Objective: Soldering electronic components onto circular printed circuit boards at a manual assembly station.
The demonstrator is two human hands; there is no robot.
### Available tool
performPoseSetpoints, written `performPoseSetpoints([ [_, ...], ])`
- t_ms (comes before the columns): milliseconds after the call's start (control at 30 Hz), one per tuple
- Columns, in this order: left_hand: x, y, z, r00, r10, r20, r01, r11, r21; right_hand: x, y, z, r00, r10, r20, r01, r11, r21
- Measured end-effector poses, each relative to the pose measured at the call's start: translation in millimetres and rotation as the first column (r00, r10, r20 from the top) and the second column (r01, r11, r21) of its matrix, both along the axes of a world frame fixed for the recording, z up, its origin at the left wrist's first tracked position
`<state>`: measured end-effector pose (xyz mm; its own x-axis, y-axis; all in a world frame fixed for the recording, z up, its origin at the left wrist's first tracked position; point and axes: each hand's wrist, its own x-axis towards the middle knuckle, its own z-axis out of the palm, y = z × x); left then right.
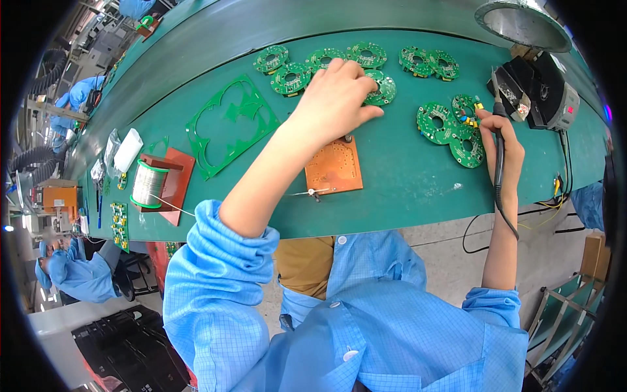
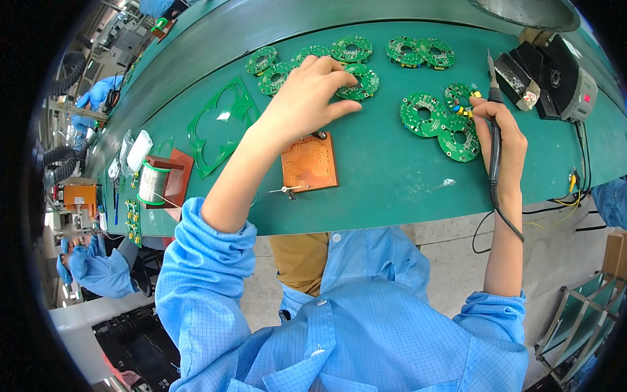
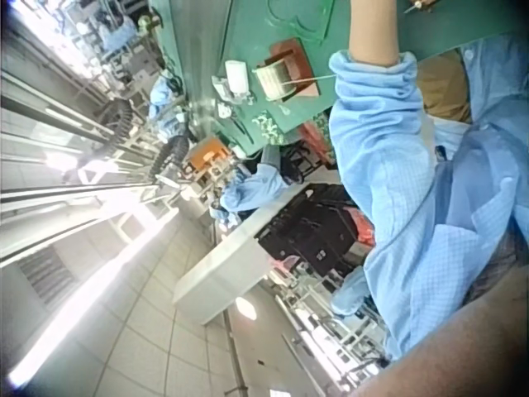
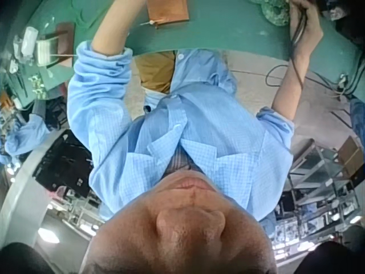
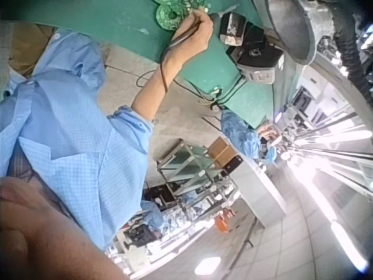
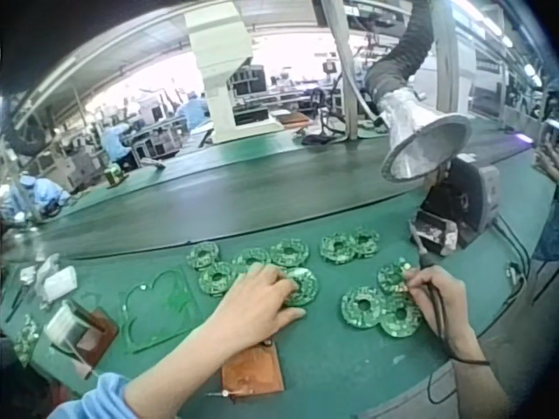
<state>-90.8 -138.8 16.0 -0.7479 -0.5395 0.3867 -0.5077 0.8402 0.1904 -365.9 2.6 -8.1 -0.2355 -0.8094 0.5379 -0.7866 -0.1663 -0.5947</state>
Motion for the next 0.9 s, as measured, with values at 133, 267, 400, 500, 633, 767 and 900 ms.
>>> performPoseSetpoints([
  [133,-9,4,3,0.994,0.086,0.062,-0.083,0.995,-0.049,-4,0,-3,1.0,0.007,-0.01,-0.007,0.998,-0.067],
  [267,18,17,22,0.937,0.199,-0.288,-0.124,0.958,0.258,0,-1,1,1.0,0.0,0.015,0.002,0.991,-0.136],
  [400,63,39,37,0.712,0.44,-0.547,0.406,0.379,0.832,36,1,15,0.976,0.114,0.185,-0.084,0.983,-0.162],
  [500,69,54,33,0.641,0.552,-0.533,0.547,0.159,0.822,83,-2,24,0.839,0.362,0.405,-0.339,0.932,-0.132],
  [633,69,67,29,0.613,0.574,-0.544,0.658,0.01,0.753,134,-18,32,0.544,0.452,0.706,-0.577,0.813,-0.076],
  [767,81,83,27,0.727,0.48,-0.491,0.242,0.49,0.838,151,-27,37,0.406,0.436,0.803,-0.647,0.758,-0.085],
  [900,106,108,27,0.825,0.513,-0.236,-0.053,0.487,0.872,156,-25,32,0.563,0.349,0.749,-0.527,0.85,0.0],
])
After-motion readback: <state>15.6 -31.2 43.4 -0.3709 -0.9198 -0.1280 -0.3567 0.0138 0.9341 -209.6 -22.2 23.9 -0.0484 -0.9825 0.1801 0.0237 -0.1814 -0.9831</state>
